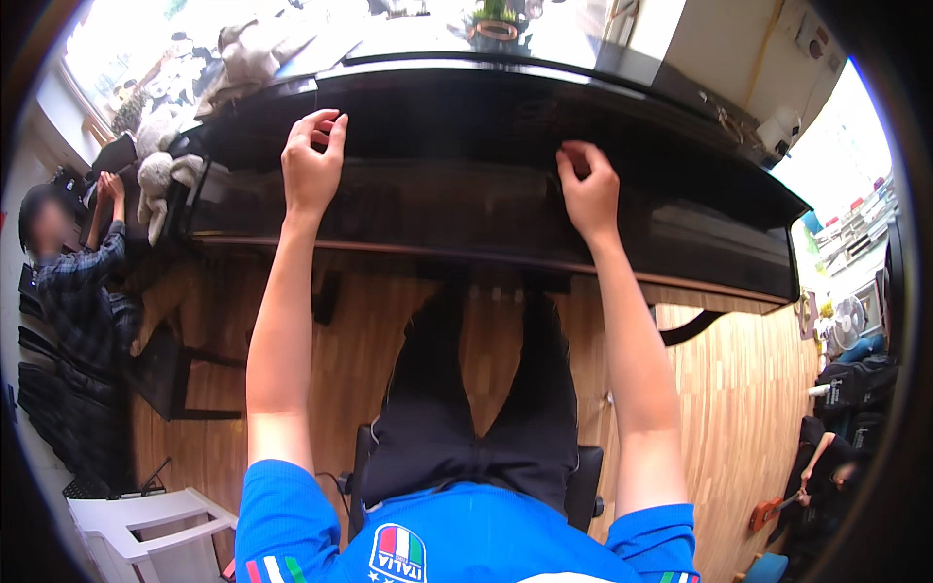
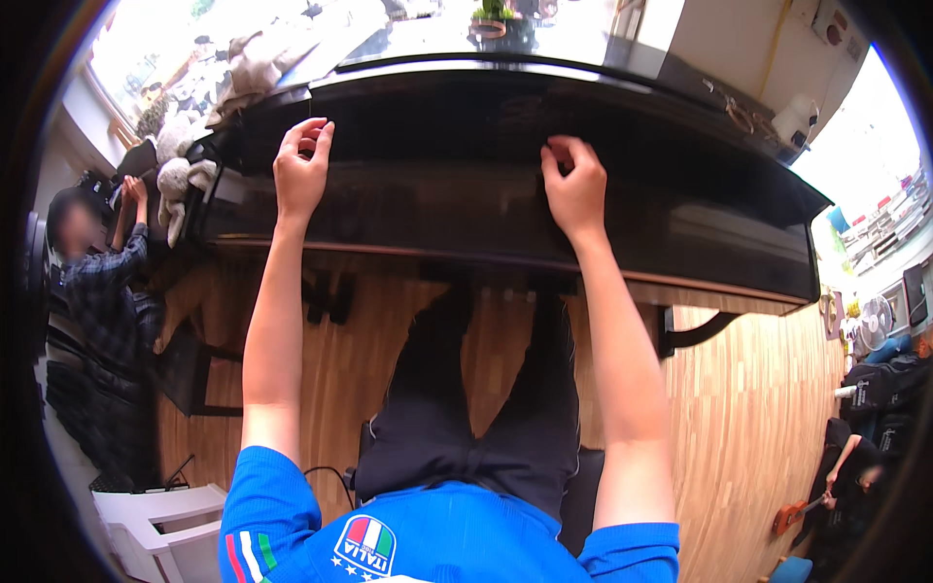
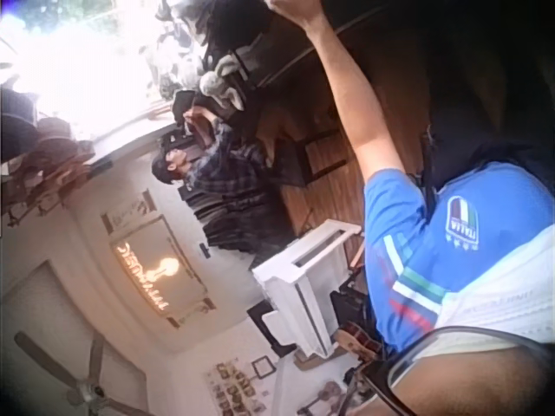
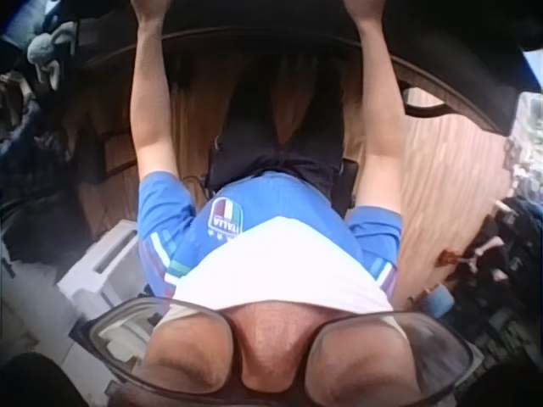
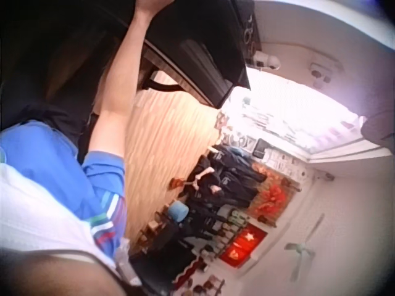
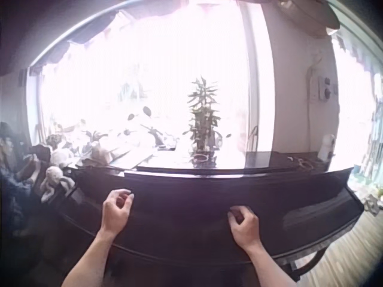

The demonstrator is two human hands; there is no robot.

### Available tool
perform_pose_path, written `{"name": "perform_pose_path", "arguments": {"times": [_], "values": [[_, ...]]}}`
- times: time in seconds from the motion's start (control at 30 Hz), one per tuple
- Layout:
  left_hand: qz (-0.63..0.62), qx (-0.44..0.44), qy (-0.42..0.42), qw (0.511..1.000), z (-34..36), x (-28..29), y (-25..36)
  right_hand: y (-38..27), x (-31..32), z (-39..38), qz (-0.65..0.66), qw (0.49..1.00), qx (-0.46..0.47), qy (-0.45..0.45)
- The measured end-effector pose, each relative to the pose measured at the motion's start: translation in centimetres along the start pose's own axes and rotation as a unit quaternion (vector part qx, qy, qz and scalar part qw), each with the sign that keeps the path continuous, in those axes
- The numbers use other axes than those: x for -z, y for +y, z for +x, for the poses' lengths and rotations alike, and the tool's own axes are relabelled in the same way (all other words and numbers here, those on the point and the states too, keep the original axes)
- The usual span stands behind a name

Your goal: The person manipulates a thin copper wire by hand, bending and twisting it into a circular loop. They repeatedly adjust the shape and size of the loop, occasionally placing it on the piano surface and picking it up again.

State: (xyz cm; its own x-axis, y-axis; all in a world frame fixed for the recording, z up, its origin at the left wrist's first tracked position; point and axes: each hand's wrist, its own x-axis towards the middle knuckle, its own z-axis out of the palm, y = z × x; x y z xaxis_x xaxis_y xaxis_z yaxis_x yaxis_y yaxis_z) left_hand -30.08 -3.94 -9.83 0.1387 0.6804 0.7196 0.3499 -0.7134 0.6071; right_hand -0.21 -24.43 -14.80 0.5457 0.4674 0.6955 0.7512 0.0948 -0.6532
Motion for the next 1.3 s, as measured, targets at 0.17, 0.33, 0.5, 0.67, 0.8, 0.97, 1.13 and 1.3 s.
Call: {"name": "perform_pose_path", "arguments": {"times": [0.17,0.33,0.5,0.67,0.8,0.97,1.13,1.3], "values": [[-0.029,-0.002,-0.004,1.0,-5.6,-2.2,-1.8,0.7,0.0,-0.3,-0.012,1.0,0.0,-0.001],[-0.045,0.035,0.019,0.998,-5.7,-1.9,-2.0,-1.2,0.2,-0.1,-0.038,0.999,-0.011,0.004],[-0.04,0.074,0.009,0.996,-6.0,-1.9,-1.7,-1.3,1.1,-0.3,-0.016,0.999,-0.039,0.029],[-0.048,0.064,0.011,0.997,-6.3,-1.4,-1.6,-2.1,3.0,-5.0,0.144,0.98,-0.116,0.068],[-0.054,0.057,0.016,0.997,-6.7,-1.7,-1.5,-6.5,7.7,-15.9,0.269,0.937,-0.217,0.043],[-0.06,0.043,0.025,0.997,-6.3,-1.8,-1.5,-10.8,9.5,-23.0,0.34,0.873,-0.346,-0.045],[-0.06,0.052,0.015,0.997,-6.4,-2.1,-1.0,-17.6,12.2,-19.8,0.62,0.722,-0.275,-0.135],[-0.049,0.027,0.009,0.998,-6.1,-2.3,-1.4,-21.7,9.5,-16.8,0.796,0.528,-0.231,-0.186]]}}
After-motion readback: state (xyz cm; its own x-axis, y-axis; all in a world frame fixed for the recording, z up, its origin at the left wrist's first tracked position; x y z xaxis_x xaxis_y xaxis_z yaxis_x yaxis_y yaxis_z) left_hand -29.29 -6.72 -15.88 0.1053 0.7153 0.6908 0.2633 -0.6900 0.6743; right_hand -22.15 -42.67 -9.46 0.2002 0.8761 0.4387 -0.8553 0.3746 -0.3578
